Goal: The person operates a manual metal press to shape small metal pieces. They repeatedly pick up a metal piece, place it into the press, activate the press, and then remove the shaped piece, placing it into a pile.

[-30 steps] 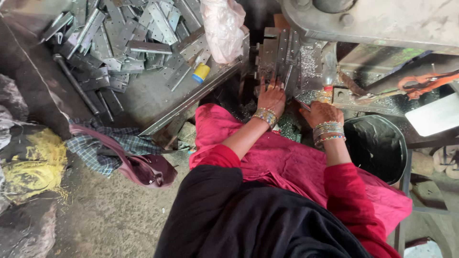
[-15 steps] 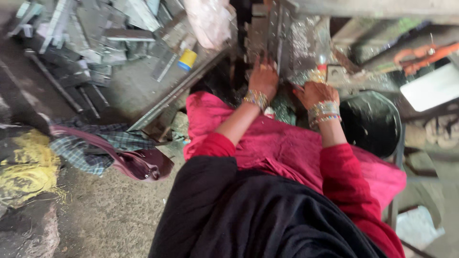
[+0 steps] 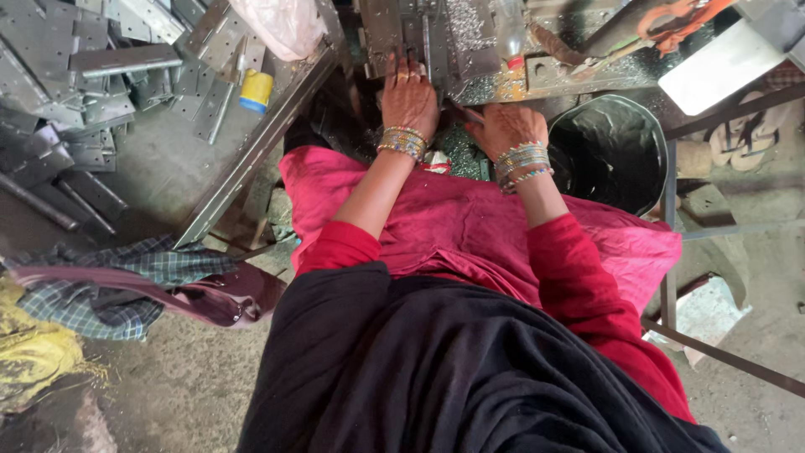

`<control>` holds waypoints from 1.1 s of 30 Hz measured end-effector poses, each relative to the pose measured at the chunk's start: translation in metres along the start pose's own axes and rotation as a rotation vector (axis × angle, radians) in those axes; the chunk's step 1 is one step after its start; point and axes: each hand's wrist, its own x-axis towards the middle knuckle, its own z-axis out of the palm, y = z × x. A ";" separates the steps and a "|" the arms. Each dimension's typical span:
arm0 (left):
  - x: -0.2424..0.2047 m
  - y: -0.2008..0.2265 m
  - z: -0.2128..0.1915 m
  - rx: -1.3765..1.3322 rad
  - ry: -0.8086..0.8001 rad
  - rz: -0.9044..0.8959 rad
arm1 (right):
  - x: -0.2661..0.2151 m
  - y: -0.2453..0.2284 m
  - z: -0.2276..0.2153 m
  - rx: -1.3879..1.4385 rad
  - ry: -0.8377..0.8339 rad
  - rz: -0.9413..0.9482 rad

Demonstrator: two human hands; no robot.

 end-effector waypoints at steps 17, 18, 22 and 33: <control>0.006 0.013 -0.030 0.033 -0.066 -0.080 | -0.007 0.032 0.066 0.171 -0.164 0.151; 0.007 0.014 -0.025 0.018 -0.108 -0.077 | -0.013 0.032 0.078 0.218 -0.192 0.161; 0.002 0.003 -0.020 -0.018 -0.083 -0.079 | -0.019 0.028 0.101 0.176 -0.085 0.132; 0.002 0.010 -0.027 -0.059 -0.163 -0.102 | -0.026 0.017 0.066 0.100 -0.066 0.138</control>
